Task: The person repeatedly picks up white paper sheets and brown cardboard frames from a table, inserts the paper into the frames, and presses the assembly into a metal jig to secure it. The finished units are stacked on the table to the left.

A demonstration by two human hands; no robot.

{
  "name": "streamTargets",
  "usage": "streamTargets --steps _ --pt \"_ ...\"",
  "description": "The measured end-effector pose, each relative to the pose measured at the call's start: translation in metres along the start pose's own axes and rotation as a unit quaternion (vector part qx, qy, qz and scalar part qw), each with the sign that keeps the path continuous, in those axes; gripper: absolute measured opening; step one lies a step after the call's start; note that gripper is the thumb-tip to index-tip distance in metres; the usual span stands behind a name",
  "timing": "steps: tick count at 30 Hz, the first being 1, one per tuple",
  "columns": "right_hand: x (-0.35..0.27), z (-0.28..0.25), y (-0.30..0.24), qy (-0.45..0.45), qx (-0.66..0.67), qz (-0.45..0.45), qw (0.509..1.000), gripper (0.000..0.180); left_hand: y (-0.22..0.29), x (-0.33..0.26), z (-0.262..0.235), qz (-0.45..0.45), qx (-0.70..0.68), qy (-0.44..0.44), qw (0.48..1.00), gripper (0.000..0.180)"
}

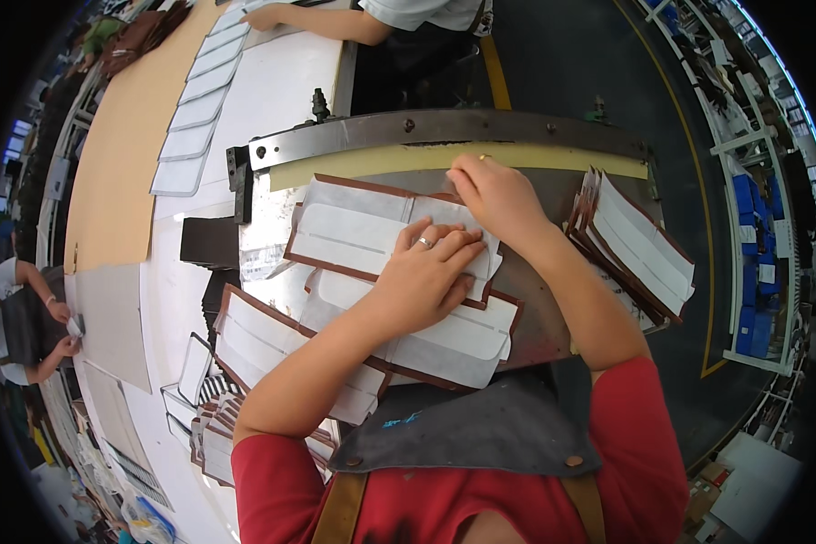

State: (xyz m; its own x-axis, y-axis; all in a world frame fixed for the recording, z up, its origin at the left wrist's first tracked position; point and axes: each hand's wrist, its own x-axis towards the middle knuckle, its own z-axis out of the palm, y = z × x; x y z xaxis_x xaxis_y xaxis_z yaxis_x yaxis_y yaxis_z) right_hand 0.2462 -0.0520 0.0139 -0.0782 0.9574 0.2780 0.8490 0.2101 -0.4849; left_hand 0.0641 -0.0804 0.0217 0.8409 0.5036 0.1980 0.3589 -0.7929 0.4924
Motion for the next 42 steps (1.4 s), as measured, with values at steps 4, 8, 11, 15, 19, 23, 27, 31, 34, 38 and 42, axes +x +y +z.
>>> streamTargets --steps 4,8,11,15,19,23,27,31,34,38,42 --pt "-0.018 -0.032 -0.002 -0.027 0.066 0.053 0.996 0.013 0.001 -0.004 0.003 -0.024 -0.001 0.015 1.0 0.049" --pt "-0.043 -0.048 -0.005 -0.088 0.144 0.11 0.979 0.011 0.005 -0.002 0.005 -0.035 0.056 0.002 0.998 0.051" --pt "-0.05 -0.041 0.001 -0.053 0.08 0.07 0.993 0.008 0.005 0.0 0.004 -0.033 0.053 -0.005 0.998 0.052" --pt "-0.047 -0.027 0.004 0.006 -0.04 0.067 0.997 0.004 0.005 -0.001 0.002 -0.035 0.033 -0.003 0.999 0.05" --pt "-0.036 -0.034 0.0 -0.025 0.091 0.033 0.995 0.013 0.005 -0.004 -0.008 -0.046 -0.03 0.009 0.998 0.046" --pt "-0.025 -0.021 -0.001 -0.062 0.144 -0.038 0.987 0.027 -0.003 -0.002 -0.038 -0.117 -0.017 0.016 0.993 0.044" --pt "-0.017 -0.007 -0.009 -0.068 0.143 -0.066 0.985 0.023 -0.036 -0.006 -0.039 -0.136 0.003 0.074 0.988 0.044" --pt "-0.021 -0.002 -0.008 -0.041 0.143 -0.085 0.985 0.02 -0.039 -0.009 -0.033 -0.132 0.018 0.08 0.988 0.043" --pt "-0.021 -0.001 -0.009 -0.025 0.114 -0.111 0.987 0.02 -0.039 -0.009 -0.033 -0.126 0.039 0.073 0.989 0.042" --pt "-0.022 -0.005 -0.012 -0.017 -0.003 -0.184 0.983 0.023 -0.039 -0.01 -0.031 -0.114 0.083 0.061 0.988 0.043" --pt "-0.022 -0.005 -0.011 -0.019 0.01 -0.17 0.985 0.027 -0.038 -0.01 -0.03 -0.116 0.075 0.069 0.988 0.043"
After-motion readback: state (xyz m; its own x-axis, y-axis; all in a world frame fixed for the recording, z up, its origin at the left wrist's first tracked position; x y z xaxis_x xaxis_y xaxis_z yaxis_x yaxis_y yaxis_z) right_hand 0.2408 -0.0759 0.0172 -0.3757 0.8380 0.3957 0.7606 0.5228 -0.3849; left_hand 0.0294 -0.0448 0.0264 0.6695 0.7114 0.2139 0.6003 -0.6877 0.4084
